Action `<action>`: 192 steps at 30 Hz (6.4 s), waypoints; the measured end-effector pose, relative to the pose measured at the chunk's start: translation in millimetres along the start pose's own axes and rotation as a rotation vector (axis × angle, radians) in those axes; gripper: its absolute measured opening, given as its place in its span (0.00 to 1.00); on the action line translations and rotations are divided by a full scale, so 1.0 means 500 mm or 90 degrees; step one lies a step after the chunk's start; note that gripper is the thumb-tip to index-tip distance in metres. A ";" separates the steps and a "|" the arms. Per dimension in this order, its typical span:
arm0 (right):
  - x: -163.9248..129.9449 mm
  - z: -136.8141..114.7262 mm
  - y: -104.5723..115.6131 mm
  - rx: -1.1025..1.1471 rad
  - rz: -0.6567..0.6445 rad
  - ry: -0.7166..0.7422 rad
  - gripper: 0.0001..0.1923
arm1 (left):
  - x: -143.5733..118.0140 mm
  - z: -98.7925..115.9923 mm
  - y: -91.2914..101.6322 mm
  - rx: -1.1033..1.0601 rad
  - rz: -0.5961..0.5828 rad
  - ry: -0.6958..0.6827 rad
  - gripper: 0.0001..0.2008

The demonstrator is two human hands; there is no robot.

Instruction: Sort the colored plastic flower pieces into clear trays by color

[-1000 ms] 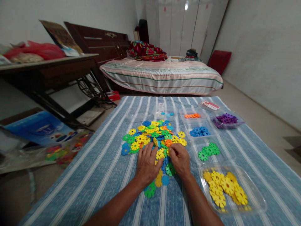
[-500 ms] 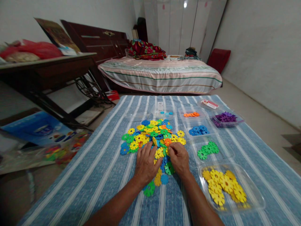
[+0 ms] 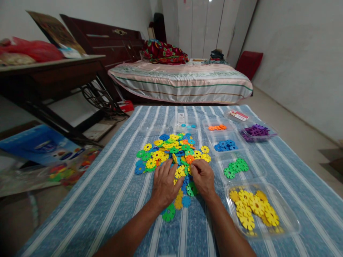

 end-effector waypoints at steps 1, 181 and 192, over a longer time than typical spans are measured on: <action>0.000 -0.001 0.001 -0.001 0.001 0.000 0.09 | 0.000 0.000 0.000 -0.002 -0.003 -0.001 0.22; 0.006 -0.006 0.003 0.013 0.002 -0.005 0.09 | 0.003 -0.003 -0.005 -0.014 0.009 -0.014 0.20; 0.006 -0.002 0.002 0.018 0.003 -0.007 0.09 | 0.004 -0.002 -0.005 -0.011 0.011 -0.018 0.20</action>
Point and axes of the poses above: each hand's wrist, its own x-axis towards the middle knuckle, its own y-axis out of the back of the hand, z = x × y, the point moved 8 cm from there along x, towards the middle knuckle, and after that the axes turned 2 degrees about -z, right-handed, at the moved point
